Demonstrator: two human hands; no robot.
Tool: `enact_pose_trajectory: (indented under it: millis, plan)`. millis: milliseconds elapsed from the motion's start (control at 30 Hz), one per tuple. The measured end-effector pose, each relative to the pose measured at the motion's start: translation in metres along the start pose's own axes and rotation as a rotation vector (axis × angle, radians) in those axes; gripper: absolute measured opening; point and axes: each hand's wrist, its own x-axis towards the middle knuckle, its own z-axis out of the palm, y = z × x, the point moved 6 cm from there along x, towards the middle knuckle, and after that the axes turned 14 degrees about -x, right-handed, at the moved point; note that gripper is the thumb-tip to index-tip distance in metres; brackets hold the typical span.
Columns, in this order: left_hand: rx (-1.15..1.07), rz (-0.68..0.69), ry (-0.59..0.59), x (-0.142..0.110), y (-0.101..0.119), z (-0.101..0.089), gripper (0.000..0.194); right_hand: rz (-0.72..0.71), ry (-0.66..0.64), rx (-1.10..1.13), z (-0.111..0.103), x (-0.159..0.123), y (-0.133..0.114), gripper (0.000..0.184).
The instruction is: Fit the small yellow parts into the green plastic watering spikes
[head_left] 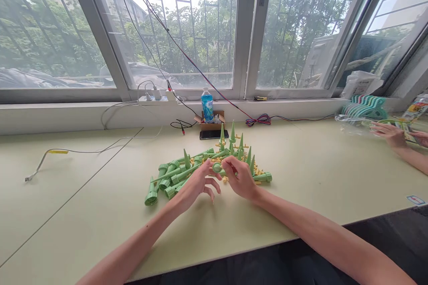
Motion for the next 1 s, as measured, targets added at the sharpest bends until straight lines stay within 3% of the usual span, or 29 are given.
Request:
enact_pose_trajectory:
  millis: [233, 400, 667, 1000]
  plan:
    - [-0.116, -0.128, -0.032, -0.002, -0.006, 0.004, 0.049, -0.089, 0.012, -0.018, -0.003, 0.001, -0.010, 0.025]
    - [-0.113, -0.148, -0.077, -0.004, -0.005, 0.009, 0.045, -0.119, 0.008, -0.024, -0.003, 0.001, -0.012, 0.024]
    - [-0.056, -0.080, -0.082, -0.005, 0.002, 0.008, 0.042, -0.078, -0.040, -0.030, 0.000, 0.001, -0.008, 0.023]
    - [0.164, 0.084, 0.006, -0.007, 0.010, 0.004, 0.041, -0.058, -0.061, -0.006, 0.001, 0.002, -0.005, 0.023]
